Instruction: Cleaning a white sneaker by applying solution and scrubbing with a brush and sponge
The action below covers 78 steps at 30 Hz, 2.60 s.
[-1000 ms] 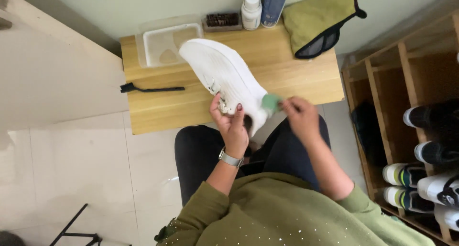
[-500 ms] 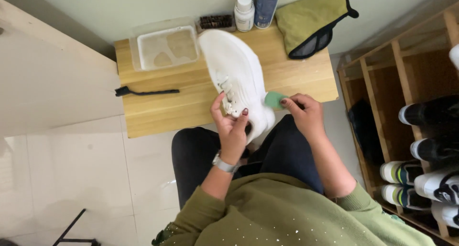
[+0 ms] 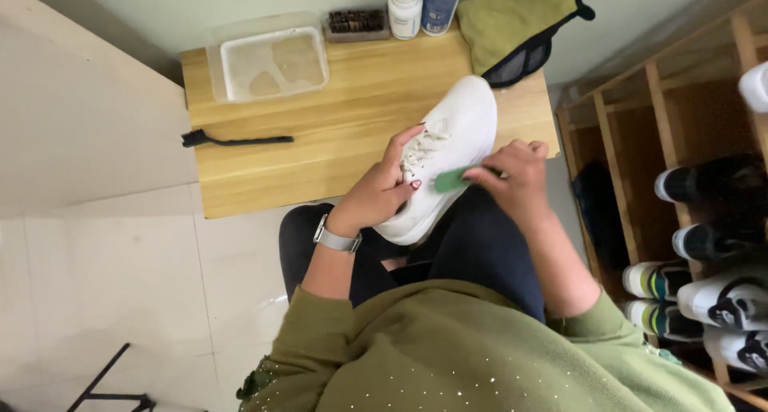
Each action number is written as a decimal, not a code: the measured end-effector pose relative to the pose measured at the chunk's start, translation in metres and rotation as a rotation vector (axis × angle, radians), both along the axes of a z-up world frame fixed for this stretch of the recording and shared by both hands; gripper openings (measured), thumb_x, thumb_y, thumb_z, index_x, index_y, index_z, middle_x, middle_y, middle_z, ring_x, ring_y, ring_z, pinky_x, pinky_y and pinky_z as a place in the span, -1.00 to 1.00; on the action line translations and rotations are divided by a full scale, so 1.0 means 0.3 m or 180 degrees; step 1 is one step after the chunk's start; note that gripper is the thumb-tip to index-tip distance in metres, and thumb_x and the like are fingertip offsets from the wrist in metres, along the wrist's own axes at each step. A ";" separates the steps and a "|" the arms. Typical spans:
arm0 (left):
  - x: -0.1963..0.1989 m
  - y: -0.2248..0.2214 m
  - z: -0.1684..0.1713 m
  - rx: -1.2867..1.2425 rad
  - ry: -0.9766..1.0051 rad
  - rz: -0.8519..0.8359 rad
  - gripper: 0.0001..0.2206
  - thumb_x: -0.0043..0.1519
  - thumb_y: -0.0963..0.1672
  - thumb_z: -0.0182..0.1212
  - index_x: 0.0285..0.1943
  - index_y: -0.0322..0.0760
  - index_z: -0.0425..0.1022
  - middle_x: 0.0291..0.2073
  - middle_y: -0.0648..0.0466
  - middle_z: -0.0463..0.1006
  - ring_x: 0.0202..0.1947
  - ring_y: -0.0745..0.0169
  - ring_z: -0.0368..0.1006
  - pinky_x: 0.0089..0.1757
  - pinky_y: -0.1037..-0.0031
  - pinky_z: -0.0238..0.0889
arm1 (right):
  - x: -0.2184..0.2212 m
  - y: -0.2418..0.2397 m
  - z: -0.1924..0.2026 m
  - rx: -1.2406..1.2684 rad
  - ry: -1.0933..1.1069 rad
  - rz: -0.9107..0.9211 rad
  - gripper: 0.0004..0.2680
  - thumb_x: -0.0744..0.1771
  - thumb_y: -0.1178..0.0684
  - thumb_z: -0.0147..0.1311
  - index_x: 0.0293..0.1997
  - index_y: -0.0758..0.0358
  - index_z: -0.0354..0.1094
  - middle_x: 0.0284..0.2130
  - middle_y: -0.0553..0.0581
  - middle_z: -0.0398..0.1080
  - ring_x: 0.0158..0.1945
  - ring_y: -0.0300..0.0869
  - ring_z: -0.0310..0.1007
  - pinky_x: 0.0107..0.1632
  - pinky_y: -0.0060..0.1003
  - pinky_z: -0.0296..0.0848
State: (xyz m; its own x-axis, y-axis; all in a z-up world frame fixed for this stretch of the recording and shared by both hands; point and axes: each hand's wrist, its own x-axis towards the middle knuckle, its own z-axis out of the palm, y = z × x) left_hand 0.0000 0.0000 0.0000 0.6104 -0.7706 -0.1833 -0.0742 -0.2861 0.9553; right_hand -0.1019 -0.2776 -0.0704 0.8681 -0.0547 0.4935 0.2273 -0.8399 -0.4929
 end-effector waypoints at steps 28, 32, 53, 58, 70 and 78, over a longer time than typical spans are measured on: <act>0.003 -0.048 0.196 0.0405 -0.0425 -0.0689 -0.28 0.30 -0.20 -0.07 0.60 0.24 -0.32 0.22 -0.56 0.34 0.14 -0.67 0.33 0.21 -0.17 0.17 | 0.016 -0.031 -0.001 -0.0232 0.0023 -0.0141 -0.66 0.23 -0.40 0.37 -0.34 0.06 0.52 -0.50 -0.04 0.46 -0.36 -0.12 0.35 0.01 -0.12 0.08; -0.027 -0.045 0.305 0.0610 -0.0502 -0.0850 -0.25 0.28 -0.24 -0.07 0.60 0.20 -0.34 0.18 -0.57 0.38 0.12 -0.65 0.37 0.17 -0.16 0.22 | -0.002 -0.048 -0.002 -0.0421 0.0015 -0.0180 -0.68 0.22 -0.39 0.38 -0.39 0.01 0.49 -0.52 -0.09 0.44 -0.38 -0.17 0.35 -0.01 -0.15 0.07; 0.006 -0.105 0.283 0.1228 -0.0448 -0.0423 -0.15 0.22 -0.31 -0.04 0.63 0.19 -0.37 -0.09 -0.47 0.55 -0.07 -0.52 0.52 0.01 -0.03 0.34 | 0.025 -0.024 -0.122 0.0499 0.0059 -0.0544 -0.73 0.19 -0.22 0.49 -0.41 0.10 0.52 -0.50 -0.01 0.50 -0.34 -0.07 0.45 -0.04 -0.22 0.12; 0.006 -0.100 0.251 0.1148 -0.0367 -0.0430 -0.16 0.22 -0.32 -0.05 0.63 0.15 -0.34 -0.01 -0.50 0.52 -0.03 -0.53 0.51 0.09 -0.03 0.28 | 0.098 -0.075 -0.223 0.0491 -0.0112 -0.0760 -0.74 0.24 -0.21 0.52 -0.33 0.07 0.53 -0.41 -0.04 0.54 -0.26 -0.12 0.50 -0.01 -0.26 0.10; 0.010 -0.131 0.265 0.1336 -0.0693 -0.0753 -0.10 0.17 -0.34 -0.03 0.64 0.16 -0.40 -0.13 -0.44 0.55 -0.15 -0.48 0.53 -0.04 -0.01 0.31 | 0.123 -0.097 -0.238 0.0138 -0.0249 -0.0421 -0.73 0.20 -0.16 0.51 -0.35 0.16 0.51 -0.44 0.09 0.49 -0.29 -0.01 0.42 0.14 -0.14 0.10; 0.017 -0.153 0.257 0.1390 -0.0673 -0.0822 -0.09 0.16 -0.34 -0.01 0.64 0.16 -0.39 -0.05 -0.48 0.53 -0.14 -0.53 0.51 -0.05 -0.03 0.29 | 0.130 -0.109 -0.206 0.0483 -0.0264 -0.0437 -0.73 0.24 -0.19 0.51 -0.36 0.12 0.50 -0.47 0.01 0.47 -0.32 -0.08 0.40 0.08 -0.19 0.07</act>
State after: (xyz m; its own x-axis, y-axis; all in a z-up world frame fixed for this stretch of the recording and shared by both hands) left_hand 0.0052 -0.0459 0.0772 0.4697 -0.7800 -0.4135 -0.3721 -0.5997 0.7085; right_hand -0.0628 -0.3102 -0.1323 0.8041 -0.2488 0.5400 0.1609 -0.7833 -0.6005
